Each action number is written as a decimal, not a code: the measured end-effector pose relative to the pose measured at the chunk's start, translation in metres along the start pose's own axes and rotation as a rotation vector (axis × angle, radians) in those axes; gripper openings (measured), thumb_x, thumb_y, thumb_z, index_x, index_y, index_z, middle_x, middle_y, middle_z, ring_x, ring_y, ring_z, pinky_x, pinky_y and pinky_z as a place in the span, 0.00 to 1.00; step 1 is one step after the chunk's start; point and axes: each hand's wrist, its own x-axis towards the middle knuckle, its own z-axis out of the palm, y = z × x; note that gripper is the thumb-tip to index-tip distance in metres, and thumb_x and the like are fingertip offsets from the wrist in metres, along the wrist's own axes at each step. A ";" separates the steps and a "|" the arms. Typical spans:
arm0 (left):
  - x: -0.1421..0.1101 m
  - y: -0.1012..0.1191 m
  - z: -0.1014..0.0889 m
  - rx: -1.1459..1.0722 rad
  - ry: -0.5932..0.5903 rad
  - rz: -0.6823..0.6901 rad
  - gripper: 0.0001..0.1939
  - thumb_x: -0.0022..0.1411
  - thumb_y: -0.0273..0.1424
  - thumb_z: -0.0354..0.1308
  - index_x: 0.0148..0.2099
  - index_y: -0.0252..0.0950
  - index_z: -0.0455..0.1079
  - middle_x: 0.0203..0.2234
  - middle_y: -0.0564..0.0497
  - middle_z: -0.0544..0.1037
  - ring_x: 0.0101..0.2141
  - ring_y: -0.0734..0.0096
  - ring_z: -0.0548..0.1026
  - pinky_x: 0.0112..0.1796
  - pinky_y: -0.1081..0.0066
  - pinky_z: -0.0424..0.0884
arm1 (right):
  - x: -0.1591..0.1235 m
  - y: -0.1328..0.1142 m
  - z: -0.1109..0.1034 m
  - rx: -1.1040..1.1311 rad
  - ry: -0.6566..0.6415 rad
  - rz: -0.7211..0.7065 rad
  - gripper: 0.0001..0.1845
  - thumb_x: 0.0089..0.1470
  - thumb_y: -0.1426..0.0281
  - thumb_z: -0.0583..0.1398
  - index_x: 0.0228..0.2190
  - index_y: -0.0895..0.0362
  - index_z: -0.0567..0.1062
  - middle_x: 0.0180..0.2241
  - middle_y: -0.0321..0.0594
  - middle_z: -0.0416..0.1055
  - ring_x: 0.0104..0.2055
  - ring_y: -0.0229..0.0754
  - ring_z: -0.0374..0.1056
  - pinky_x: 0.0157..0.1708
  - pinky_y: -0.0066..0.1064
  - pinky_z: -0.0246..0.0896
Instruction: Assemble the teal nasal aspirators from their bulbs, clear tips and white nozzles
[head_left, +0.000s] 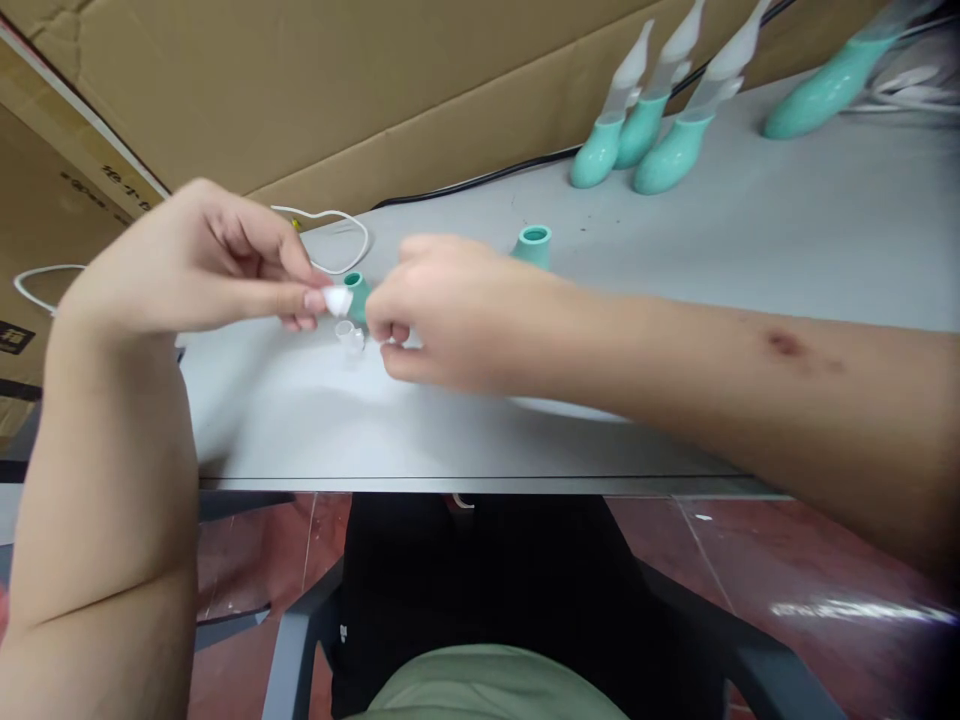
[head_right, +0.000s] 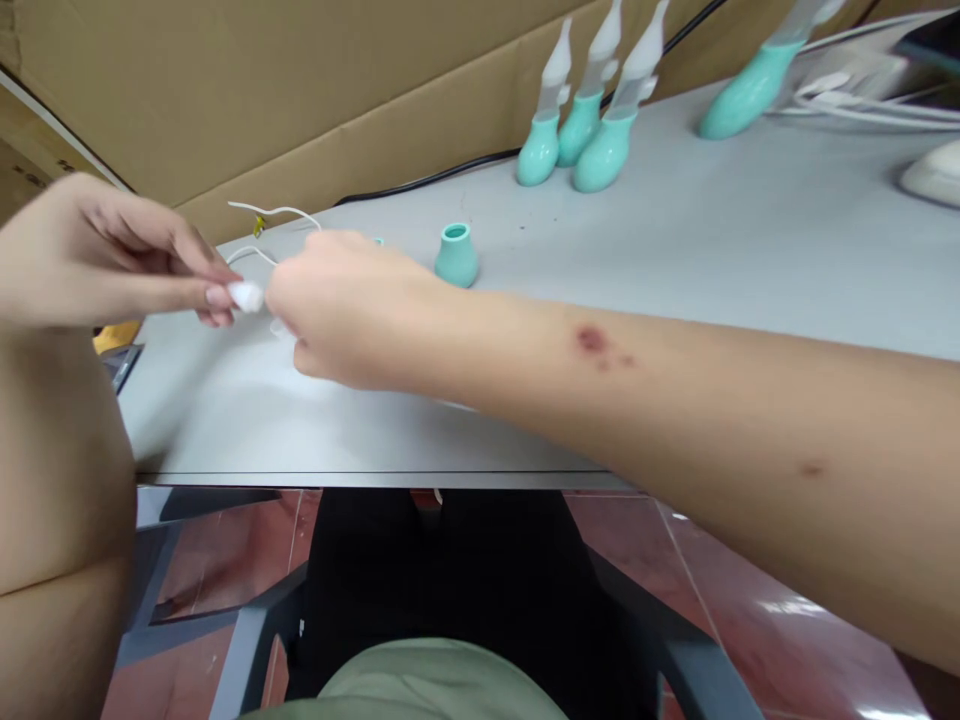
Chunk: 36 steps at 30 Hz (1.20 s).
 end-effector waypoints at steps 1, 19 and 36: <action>0.003 -0.004 0.004 -0.002 0.168 0.055 0.32 0.65 0.54 0.91 0.37 0.28 0.87 0.28 0.54 0.91 0.26 0.74 0.91 0.31 0.73 0.89 | -0.001 0.005 -0.004 0.083 0.066 0.035 0.11 0.64 0.82 0.70 0.32 0.57 0.82 0.34 0.38 0.82 0.53 0.53 0.82 0.63 0.45 0.80; 0.007 -0.034 0.070 -0.128 0.530 0.213 0.30 0.73 0.61 0.85 0.46 0.37 0.88 0.42 0.59 0.96 0.40 0.69 0.97 0.44 0.63 0.98 | -0.003 0.049 0.012 0.599 0.669 -0.113 0.04 0.78 0.70 0.72 0.45 0.53 0.88 0.44 0.30 0.89 0.42 0.35 0.78 0.46 0.30 0.78; 0.043 -0.087 0.114 -0.457 0.696 0.584 0.17 0.70 0.49 0.93 0.48 0.48 0.92 0.38 0.58 0.94 0.33 0.65 0.95 0.33 0.64 0.95 | -0.008 0.052 0.020 0.911 0.657 -0.228 0.25 0.63 0.49 0.89 0.33 0.53 0.89 0.39 0.38 0.89 0.43 0.42 0.87 0.45 0.35 0.87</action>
